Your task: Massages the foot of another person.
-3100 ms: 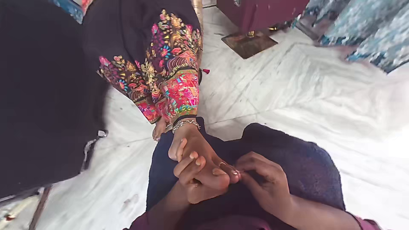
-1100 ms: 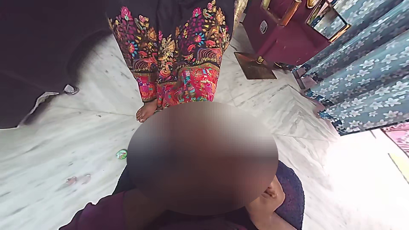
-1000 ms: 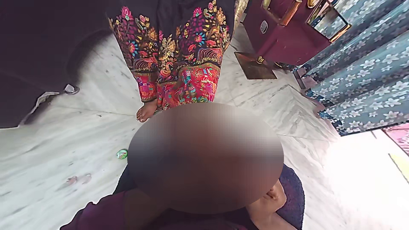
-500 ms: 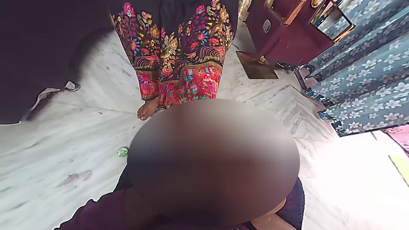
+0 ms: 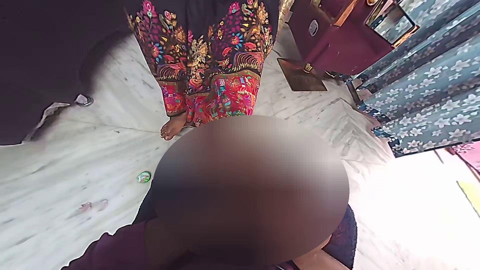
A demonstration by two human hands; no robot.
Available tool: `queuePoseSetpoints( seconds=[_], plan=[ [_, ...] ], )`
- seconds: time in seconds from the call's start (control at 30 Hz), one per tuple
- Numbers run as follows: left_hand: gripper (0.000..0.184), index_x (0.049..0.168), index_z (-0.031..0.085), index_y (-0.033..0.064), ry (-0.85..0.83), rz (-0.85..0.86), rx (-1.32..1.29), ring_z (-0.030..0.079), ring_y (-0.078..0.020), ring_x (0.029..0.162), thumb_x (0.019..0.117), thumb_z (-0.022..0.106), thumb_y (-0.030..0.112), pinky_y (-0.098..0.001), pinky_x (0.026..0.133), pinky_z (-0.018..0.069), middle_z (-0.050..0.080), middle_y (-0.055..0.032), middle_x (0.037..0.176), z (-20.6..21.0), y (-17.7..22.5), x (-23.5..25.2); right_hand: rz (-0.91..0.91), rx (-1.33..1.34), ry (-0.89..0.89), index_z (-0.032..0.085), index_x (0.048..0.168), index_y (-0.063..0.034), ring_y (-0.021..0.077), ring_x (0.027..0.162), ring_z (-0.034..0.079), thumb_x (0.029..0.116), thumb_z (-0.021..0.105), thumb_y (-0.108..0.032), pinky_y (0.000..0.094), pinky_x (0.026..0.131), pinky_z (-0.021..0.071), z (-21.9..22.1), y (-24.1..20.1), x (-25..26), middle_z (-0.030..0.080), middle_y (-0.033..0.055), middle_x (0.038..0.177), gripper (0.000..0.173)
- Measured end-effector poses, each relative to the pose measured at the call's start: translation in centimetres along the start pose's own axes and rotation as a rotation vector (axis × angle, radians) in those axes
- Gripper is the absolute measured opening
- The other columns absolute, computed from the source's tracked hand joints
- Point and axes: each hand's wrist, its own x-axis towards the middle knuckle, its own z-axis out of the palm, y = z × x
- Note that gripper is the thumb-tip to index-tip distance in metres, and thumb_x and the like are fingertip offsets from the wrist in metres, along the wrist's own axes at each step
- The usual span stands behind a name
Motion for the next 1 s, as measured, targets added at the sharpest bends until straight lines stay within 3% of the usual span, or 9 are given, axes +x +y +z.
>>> queuePoseSetpoints(
  seconds=[0.17,0.3,0.43,0.6,0.8,1.0],
  plan=[
    [0.015,0.102,0.067,0.0252,-0.013,0.010,0.007,0.036,-0.0129,0.145,0.0936,0.072,0.037,-0.0478,0.124,0.0198,0.049,0.0063,0.145,-0.20,-0.10,0.04,0.053,0.071,0.036,0.075,0.109,-0.0163,-0.0023,0.104,0.064,0.0999,0.065,-0.021,0.0134,0.092,0.0523,-0.06,0.03,0.38,0.071,-0.0115,0.107,0.014],
    [0.019,0.109,0.066,0.0253,-0.002,0.013,0.037,0.035,-0.0131,0.146,0.0957,0.069,0.039,-0.0469,0.125,0.0197,0.047,0.0069,0.149,0.02,-0.16,-0.14,0.119,0.062,0.081,0.073,0.094,-0.0174,-0.0021,0.091,0.067,0.0963,0.070,-0.019,0.0146,0.082,0.0544,-0.21,0.18,0.26,0.072,-0.0113,0.092,0.004],
    [0.018,0.107,0.066,0.0252,-0.001,0.014,0.043,0.036,-0.0123,0.146,0.0958,0.069,0.039,-0.0467,0.124,0.0200,0.048,0.0069,0.148,0.01,-0.15,-0.19,0.095,0.033,0.075,0.073,0.099,-0.0175,-0.0024,0.096,0.067,0.0978,0.068,-0.018,0.0148,0.086,0.0553,-0.17,0.16,0.19,0.071,-0.0121,0.098,0.006],
    [0.018,0.109,0.066,0.0257,-0.009,0.020,0.036,0.035,-0.0126,0.145,0.0961,0.068,0.038,-0.0470,0.124,0.0205,0.047,0.0069,0.148,0.00,-0.24,-0.27,0.022,0.036,0.044,0.075,0.110,-0.0151,-0.0004,0.111,0.063,0.1024,0.062,-0.022,0.0163,0.098,0.0507,0.14,0.39,0.07,0.071,-0.0104,0.113,0.017],
    [0.019,0.109,0.064,0.0254,-0.012,0.016,0.050,0.035,-0.0121,0.146,0.0962,0.068,0.040,-0.0465,0.124,0.0200,0.046,0.0072,0.149,-0.09,-0.28,-0.26,0.119,0.124,0.010,0.072,0.106,-0.0177,0.0038,0.114,0.064,0.1011,0.063,-0.025,0.0201,0.100,0.0508,0.26,0.46,0.14,0.071,-0.0093,0.114,0.013],
    [0.019,0.108,0.066,0.0244,0.006,0.004,0.028,0.036,-0.0117,0.146,0.0958,0.069,0.039,-0.0457,0.125,0.0198,0.047,0.0074,0.149,-0.01,-0.16,-0.04,0.133,0.066,0.087,0.072,0.093,-0.0182,0.0002,0.098,0.068,0.0959,0.069,-0.019,0.0175,0.089,0.0548,0.09,0.44,0.02,0.074,-0.0121,0.098,0.004]
  ],
)
